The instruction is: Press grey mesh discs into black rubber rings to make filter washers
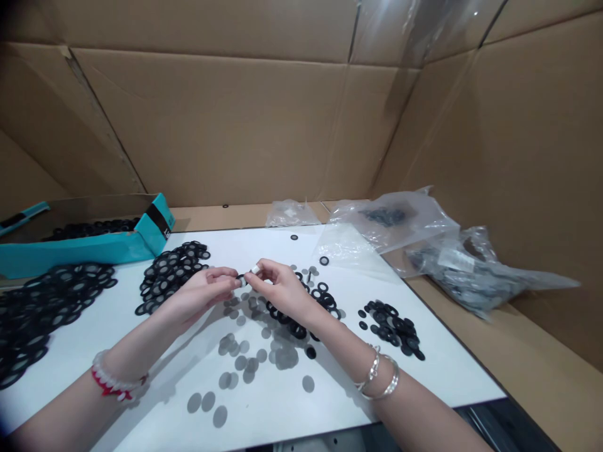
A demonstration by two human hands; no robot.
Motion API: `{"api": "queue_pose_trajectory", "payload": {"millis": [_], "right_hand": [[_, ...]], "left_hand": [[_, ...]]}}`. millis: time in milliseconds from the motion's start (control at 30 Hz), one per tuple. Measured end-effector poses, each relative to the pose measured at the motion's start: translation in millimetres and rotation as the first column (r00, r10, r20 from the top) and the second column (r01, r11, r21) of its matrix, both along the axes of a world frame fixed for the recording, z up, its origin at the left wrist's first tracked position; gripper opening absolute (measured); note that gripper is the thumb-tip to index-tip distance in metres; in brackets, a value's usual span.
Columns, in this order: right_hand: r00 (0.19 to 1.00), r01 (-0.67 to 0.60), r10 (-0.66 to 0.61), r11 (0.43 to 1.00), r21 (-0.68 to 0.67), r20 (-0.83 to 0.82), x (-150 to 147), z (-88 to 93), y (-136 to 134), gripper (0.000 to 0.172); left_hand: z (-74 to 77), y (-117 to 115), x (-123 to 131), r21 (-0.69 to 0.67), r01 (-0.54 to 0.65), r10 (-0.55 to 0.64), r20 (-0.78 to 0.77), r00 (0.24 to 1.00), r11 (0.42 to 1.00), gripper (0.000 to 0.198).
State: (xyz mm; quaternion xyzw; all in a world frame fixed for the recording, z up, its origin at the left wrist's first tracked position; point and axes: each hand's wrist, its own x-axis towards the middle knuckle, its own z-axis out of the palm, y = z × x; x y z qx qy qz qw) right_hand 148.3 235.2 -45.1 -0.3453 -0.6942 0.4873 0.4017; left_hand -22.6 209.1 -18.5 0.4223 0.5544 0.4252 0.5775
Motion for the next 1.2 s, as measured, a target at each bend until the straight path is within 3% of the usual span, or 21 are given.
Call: {"api": "queue_pose_trajectory", "payload": {"millis": [200,367,633,800,900,1000,1067,1200], "right_hand": [[0.997,-0.079,0.079,0.993,-0.083,0.005,0,0.8,-2,0.034],[0.987,-0.159,0.157,0.984,-0.075,-0.030,2,3.5,-2,0.027],[0.985,-0.125,0.123,0.992,0.011,0.119,4,3.0,-1,0.034],[0.982,-0.036,0.025,0.998,0.058,0.185,3,2.1,-2,0.033],[0.980,-0.018,0.003,0.997,0.075,0.200,4,2.7,-2,0.032],[0.977,-0.112,0.103,0.993,0.039,0.187,6,3.9,0,0.029],[0.974,-0.152,0.144,0.988,0.033,0.177,7,4.4,1,0.027],[0.974,-0.124,0.112,0.991,0.050,0.197,8,3.9,1,0.034]], "left_hand": [[-6.1,1,-2,0.025,-0.043,0.041,0.073,0.996,0.999,0.034],[-12.3,2,-3,0.048,0.043,-0.052,0.185,0.981,0.998,0.027],[-5.4,-2,-1,0.170,0.140,-0.131,-0.065,0.989,0.975,0.030],[-5.8,-2,1,0.148,0.194,-0.165,-0.185,0.969,0.970,0.027],[-6.7,-1,-1,0.149,0.146,-0.119,-0.177,0.977,0.978,0.030],[-7.6,0,-4,0.131,0.083,-0.067,-0.125,0.990,0.988,0.034],[-8.2,0,-5,0.113,0.100,-0.093,-0.071,0.993,0.989,0.035],[-8.9,0,-5,0.076,0.160,-0.159,-0.016,0.987,0.984,0.041]]}}
